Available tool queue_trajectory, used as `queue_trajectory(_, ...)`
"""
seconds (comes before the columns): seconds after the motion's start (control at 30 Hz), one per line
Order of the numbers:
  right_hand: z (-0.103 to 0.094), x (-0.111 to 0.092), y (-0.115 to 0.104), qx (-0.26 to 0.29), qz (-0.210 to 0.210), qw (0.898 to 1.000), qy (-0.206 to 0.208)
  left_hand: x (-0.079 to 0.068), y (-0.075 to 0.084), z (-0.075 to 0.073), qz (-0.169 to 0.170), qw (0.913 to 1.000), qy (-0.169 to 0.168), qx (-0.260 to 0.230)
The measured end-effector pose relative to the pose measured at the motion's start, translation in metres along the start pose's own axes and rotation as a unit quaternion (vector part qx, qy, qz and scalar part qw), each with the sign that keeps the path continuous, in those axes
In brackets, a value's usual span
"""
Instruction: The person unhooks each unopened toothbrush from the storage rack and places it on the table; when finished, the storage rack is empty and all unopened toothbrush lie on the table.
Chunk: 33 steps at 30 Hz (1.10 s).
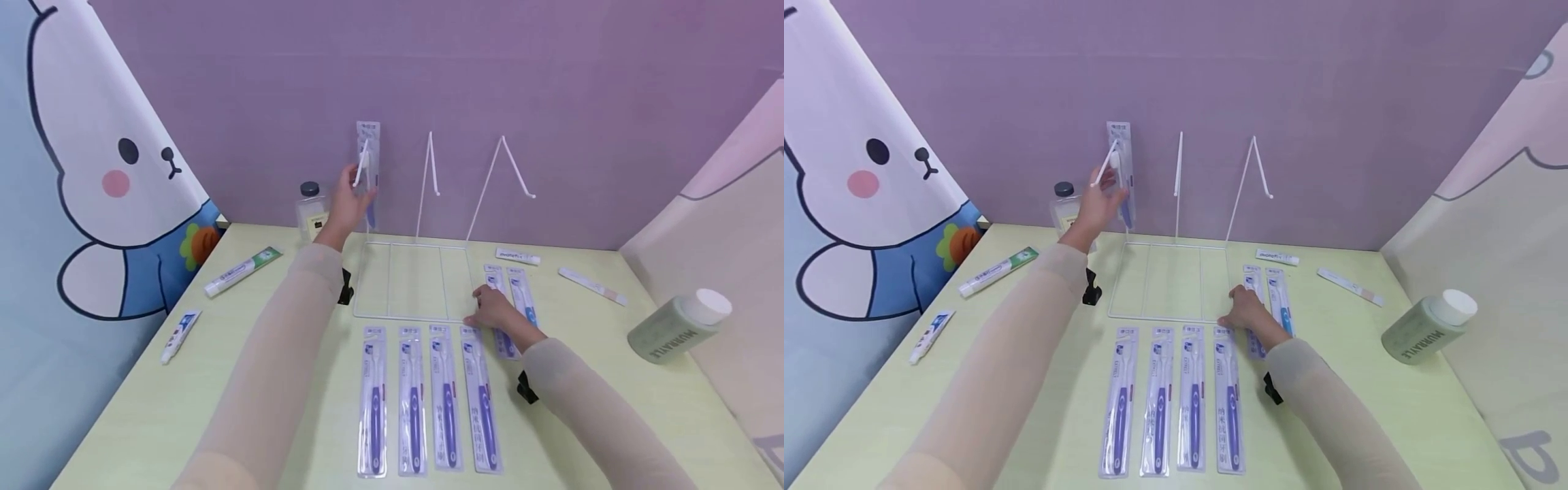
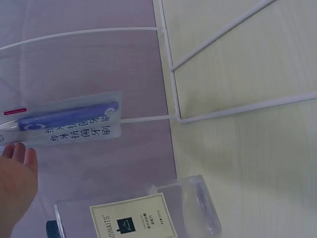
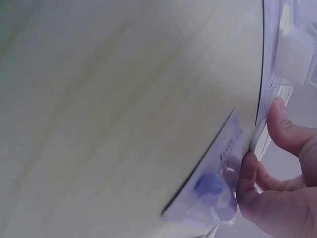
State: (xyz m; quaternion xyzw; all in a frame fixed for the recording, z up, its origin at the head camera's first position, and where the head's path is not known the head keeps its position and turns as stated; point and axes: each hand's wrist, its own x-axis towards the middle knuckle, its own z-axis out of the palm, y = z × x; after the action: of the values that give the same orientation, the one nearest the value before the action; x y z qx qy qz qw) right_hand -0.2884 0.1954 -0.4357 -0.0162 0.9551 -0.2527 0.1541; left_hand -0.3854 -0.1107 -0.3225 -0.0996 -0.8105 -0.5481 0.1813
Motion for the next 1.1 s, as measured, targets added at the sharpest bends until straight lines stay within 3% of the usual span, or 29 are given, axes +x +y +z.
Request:
queue_trajectory(0.13,0.0,0.001,-0.001,0.001,0.0,1.0,-0.001,0.002,0.003,0.0,0.004,0.9999,0.008,0.005)
queue_trajectory(0.27,-0.001,-0.001,-0.001,-0.001,0.004,1.0,0.0,0.002,0.007,0.001,-0.009,0.9978,0.023,-0.061)
queue_trajectory(0.4,-0.002,-0.003,-0.001,-0.001,0.01,1.0,0.001,0.001,0.009,0.001,-0.022,0.9902,0.041,-0.132)
queue_trajectory(0.63,-0.002,-0.003,-0.002,-0.002,0.011,1.0,-0.001,-0.009,0.015,-0.006,-0.041,0.9798,0.06,-0.186)
queue_trajectory(0.87,-0.003,-0.003,-0.002,-0.006,0.008,1.0,0.001,-0.018,0.025,-0.008,-0.02,0.9816,0.065,-0.178)
queue_trajectory(1.1,-0.002,-0.001,-0.002,-0.015,0.005,1.0,0.003,-0.022,0.039,-0.007,-0.01,0.9877,0.024,-0.154)
